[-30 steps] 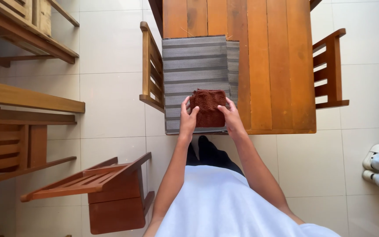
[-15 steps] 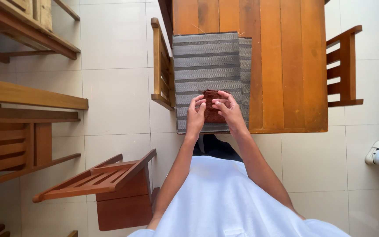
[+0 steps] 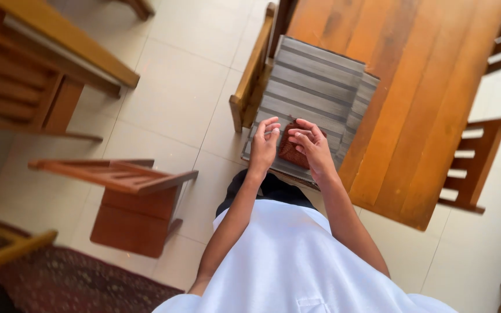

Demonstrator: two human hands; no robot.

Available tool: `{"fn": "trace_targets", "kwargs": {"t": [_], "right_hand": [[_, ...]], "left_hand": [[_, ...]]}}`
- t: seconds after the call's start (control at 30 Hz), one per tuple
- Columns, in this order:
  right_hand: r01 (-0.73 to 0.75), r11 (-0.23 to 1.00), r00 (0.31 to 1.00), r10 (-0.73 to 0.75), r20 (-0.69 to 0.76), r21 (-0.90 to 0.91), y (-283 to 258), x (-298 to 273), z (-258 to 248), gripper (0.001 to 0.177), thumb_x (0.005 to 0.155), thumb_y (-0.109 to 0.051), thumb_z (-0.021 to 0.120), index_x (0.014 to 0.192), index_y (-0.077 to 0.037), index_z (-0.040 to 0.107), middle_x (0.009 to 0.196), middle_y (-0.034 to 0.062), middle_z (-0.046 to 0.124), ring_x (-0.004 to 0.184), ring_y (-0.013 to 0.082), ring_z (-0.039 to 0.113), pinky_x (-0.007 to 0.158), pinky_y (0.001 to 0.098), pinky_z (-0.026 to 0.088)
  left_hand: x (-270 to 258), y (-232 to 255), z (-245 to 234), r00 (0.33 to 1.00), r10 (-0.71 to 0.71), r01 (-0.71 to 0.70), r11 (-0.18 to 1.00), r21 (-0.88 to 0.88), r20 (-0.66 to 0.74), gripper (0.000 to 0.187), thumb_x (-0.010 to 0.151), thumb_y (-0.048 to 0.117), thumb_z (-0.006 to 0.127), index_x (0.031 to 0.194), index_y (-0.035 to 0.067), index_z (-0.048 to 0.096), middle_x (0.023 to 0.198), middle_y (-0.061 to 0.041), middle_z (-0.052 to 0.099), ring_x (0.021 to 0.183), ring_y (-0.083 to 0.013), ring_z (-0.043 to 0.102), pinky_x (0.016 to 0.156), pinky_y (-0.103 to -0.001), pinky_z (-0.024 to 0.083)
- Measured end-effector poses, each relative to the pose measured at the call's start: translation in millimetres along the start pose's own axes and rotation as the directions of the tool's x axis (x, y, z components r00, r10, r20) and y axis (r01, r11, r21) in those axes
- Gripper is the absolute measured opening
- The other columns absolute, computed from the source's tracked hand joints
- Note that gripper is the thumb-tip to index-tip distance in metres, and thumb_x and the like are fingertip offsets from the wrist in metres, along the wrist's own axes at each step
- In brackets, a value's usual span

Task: Wiping the seats and backrests of wooden chairs with a cloth in a restaurant.

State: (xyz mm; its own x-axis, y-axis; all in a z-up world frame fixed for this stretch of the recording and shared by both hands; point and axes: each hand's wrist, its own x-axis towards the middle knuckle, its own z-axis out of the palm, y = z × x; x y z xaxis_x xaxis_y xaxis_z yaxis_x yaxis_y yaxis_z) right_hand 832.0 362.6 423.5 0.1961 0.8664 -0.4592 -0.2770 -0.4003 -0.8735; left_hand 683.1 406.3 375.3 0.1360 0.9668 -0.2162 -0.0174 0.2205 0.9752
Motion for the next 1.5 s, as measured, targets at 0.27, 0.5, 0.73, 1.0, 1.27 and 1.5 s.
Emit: {"fn": "trace_targets", "kwargs": {"t": [0.27,0.5,0.73,1.0,1.27,1.5], "right_hand": [[-0.02,0.997,0.967,0.04,0.252,-0.081,-13,6,18,0.038,0.101,-0.013,0.061,0.139,-0.014,0.058,0.119,0.0037,0.072,0.106,0.0103,0.069,0.084,0.0226,0.052],[-0.017,0.979,0.898,0.103,0.427,-0.201,-9,12,53,0.037,0.102,-0.015,0.06,0.139,-0.014,0.059,0.121,0.0031,0.072,0.108,0.0106,0.066,0.088,0.0255,0.049],[-0.033,0.954,0.781,0.212,0.588,-0.299,11,8,120,0.037,0.102,-0.016,0.06,0.139,-0.014,0.059,0.121,0.003,0.071,0.107,0.0105,0.066,0.089,0.026,0.049],[0.07,0.91,0.666,0.263,0.698,-0.41,7,-15,227,0.038,0.1,-0.018,0.059,0.137,-0.014,0.059,0.121,0.0025,0.071,0.111,0.012,0.066,0.091,0.0278,0.048],[0.158,0.879,0.567,0.293,0.77,-0.45,20,-26,327,0.037,0.1,-0.019,0.058,0.136,-0.014,0.059,0.122,0.0021,0.07,0.113,0.0128,0.065,0.094,0.0296,0.047],[0.111,0.89,0.462,0.348,0.816,-0.442,56,-29,387,0.036,0.101,-0.018,0.059,0.137,-0.013,0.059,0.121,0.0034,0.07,0.111,0.0142,0.065,0.094,0.0308,0.047]], "left_hand": [[-43,1,-5,0.963,-0.035,0.003,0.993,-0.121,-0.266,0.034,0.101,0.011,0.055,0.134,0.004,0.06,0.123,-0.014,0.07,0.112,-0.0178,0.066,0.098,-0.032,0.053],[-73,-11,-28,0.884,-0.071,-0.035,0.975,-0.218,-0.462,0.035,0.101,0.011,0.056,0.136,0.004,0.059,0.123,-0.013,0.069,0.106,-0.018,0.064,0.095,-0.031,0.052],[-104,-10,-76,0.754,-0.157,-0.037,0.959,-0.28,-0.638,0.037,0.1,0.012,0.057,0.136,0.007,0.059,0.127,-0.011,0.066,0.107,-0.0168,0.064,0.095,-0.031,0.053],[-124,14,-163,0.639,-0.225,-0.093,0.927,-0.365,-0.735,0.038,0.101,0.022,0.056,0.137,0.013,0.058,0.133,-0.006,0.062,0.108,-0.0148,0.063,0.091,-0.032,0.049],[-141,20,-238,0.532,-0.229,-0.18,0.91,-0.373,-0.815,0.036,0.102,0.026,0.057,0.136,0.013,0.058,0.131,-0.004,0.061,0.108,-0.0148,0.062,0.092,-0.031,0.048],[-143,-24,-289,0.399,-0.096,-0.387,0.884,-0.262,-0.912,0.036,0.104,0.018,0.057,0.138,0.006,0.058,0.131,-0.012,0.062,0.109,-0.0167,0.061,0.099,-0.031,0.051]]}}
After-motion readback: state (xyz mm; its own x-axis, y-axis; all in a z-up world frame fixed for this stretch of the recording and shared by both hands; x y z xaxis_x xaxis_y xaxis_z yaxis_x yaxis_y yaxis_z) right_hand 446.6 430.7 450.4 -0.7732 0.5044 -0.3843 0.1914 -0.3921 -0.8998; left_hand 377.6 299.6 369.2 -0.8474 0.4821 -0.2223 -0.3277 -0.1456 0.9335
